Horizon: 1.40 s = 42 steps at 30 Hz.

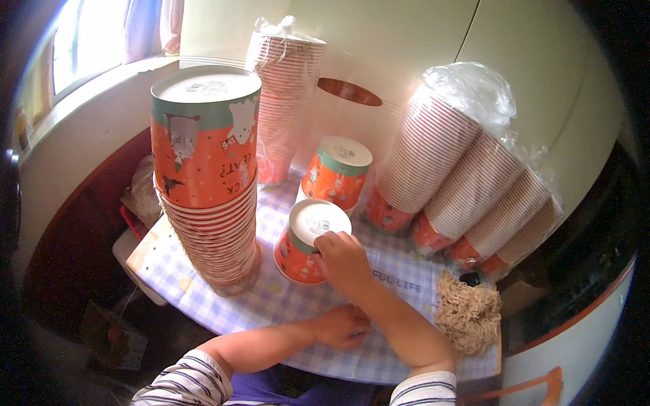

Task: Attaching string handles to paper buckets by threading the string through pre-punched holes.

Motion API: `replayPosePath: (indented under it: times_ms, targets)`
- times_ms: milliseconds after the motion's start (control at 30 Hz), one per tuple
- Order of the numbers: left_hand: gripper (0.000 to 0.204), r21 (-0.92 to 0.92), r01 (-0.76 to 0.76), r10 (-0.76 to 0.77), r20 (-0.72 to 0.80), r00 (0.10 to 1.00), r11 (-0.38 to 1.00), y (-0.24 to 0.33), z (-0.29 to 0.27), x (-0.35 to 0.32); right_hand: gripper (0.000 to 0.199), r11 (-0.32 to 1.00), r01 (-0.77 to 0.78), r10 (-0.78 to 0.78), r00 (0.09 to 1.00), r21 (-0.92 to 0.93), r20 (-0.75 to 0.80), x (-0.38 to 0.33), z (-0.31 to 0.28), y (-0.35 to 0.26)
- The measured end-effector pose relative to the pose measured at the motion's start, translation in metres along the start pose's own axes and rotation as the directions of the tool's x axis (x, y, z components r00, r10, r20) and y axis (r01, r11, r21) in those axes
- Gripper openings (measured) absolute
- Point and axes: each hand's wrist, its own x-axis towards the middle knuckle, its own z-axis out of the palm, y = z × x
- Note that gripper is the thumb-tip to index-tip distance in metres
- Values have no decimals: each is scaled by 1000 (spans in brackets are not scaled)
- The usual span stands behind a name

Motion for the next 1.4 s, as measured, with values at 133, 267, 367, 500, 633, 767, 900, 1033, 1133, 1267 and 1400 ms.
replayPosePath:
  times_ms: [133,267,367,500,633,767,900,1033,1133,1267,1400]
  targets:
    - [16,18,51,-50,-39,998,999,0,-5,0,24,996,-70,65,994,55,85,11,-8,6]
    - [15,7,0,1,-65,998,1000,-3,-6,2,23,978,-154,169,981,141,-100,51,-24,43]
    - [14,-9,51,-51,4,999,999,0,-11,5,32,959,-277,255,937,-64,-237,88,-32,68]
    - [14,52,159,-152,-117,981,986,-10,-8,5,35,903,-325,300,945,-280,-127,105,-13,98]
    - [16,115,401,-358,-280,891,909,-17,-22,7,30,909,-362,359,932,-205,-49,114,-3,113]
    - [18,85,483,-418,-385,823,872,-29,-20,7,27,936,-326,296,933,-133,-203,118,5,121]
    - [19,122,586,-488,-434,757,801,-34,-25,8,25,944,-308,267,925,-119,-271,122,0,127]
    - [20,117,579,-485,-428,763,807,-32,-27,8,23,953,-286,241,917,-103,-317,131,-15,129]
    - [20,82,571,-491,-420,763,817,-32,-25,7,21,961,-253,196,908,-112,-370,141,-36,126]
    - [21,90,550,-471,-413,780,831,-34,-21,5,19,964,-267,235,874,-17,-426,144,-64,123]
    - [21,79,534,-466,-395,792,842,-32,-19,5,19,978,-203,148,837,-47,-527,128,-104,110]
